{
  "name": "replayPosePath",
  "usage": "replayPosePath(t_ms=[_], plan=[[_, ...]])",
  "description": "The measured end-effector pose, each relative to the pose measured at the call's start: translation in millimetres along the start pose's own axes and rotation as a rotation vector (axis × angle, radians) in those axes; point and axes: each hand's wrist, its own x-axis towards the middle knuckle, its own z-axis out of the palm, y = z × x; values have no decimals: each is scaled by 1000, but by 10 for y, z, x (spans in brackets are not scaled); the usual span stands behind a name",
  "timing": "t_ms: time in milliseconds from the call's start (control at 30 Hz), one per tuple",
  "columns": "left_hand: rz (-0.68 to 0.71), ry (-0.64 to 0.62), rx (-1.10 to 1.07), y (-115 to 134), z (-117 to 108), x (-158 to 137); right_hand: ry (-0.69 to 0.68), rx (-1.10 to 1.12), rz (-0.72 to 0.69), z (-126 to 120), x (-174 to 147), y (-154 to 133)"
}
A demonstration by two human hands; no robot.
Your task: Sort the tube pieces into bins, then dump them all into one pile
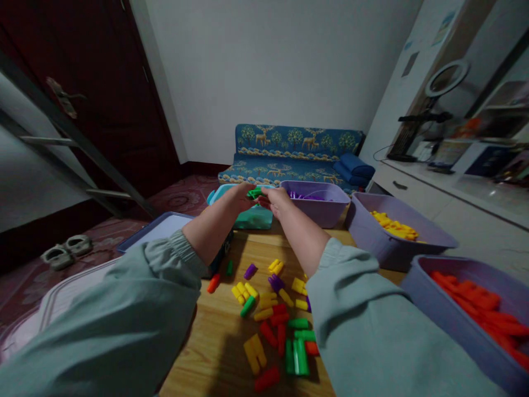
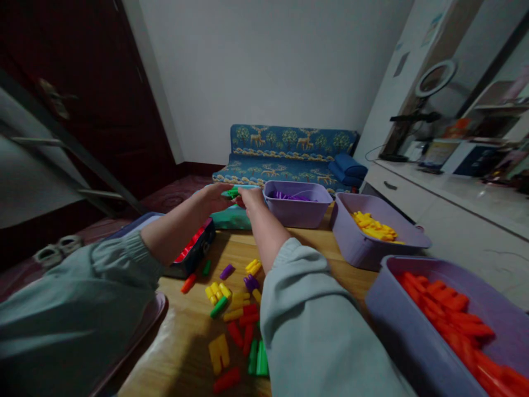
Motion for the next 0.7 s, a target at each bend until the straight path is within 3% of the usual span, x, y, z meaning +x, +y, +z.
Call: replayPosePath(t_ms=[100, 233, 333, 433, 500, 567, 700], plan=[[-76, 72, -7, 51, 15, 67, 15, 21, 58, -8, 34, -14], [-46, 128, -43, -123, 20, -83, -16, 61, 41, -165, -159, 142], [-15, 104, -54, -308, -29, -321, -44, 73, 9, -377, -378, 250], [-13, -8, 44, -486, -201, -582, -91, -10, -45, -656, -597, 369], [30, -149, 352, -575, -384, -729, -121, -146, -93, -846, -733, 483], [120, -194, 740, -614, -574, -856, -128, -297, -135, -1011, -860, 618], [253, -89, 1520, -543, -759, -1152, -121, -565, -195, -1222, -1090, 810]])
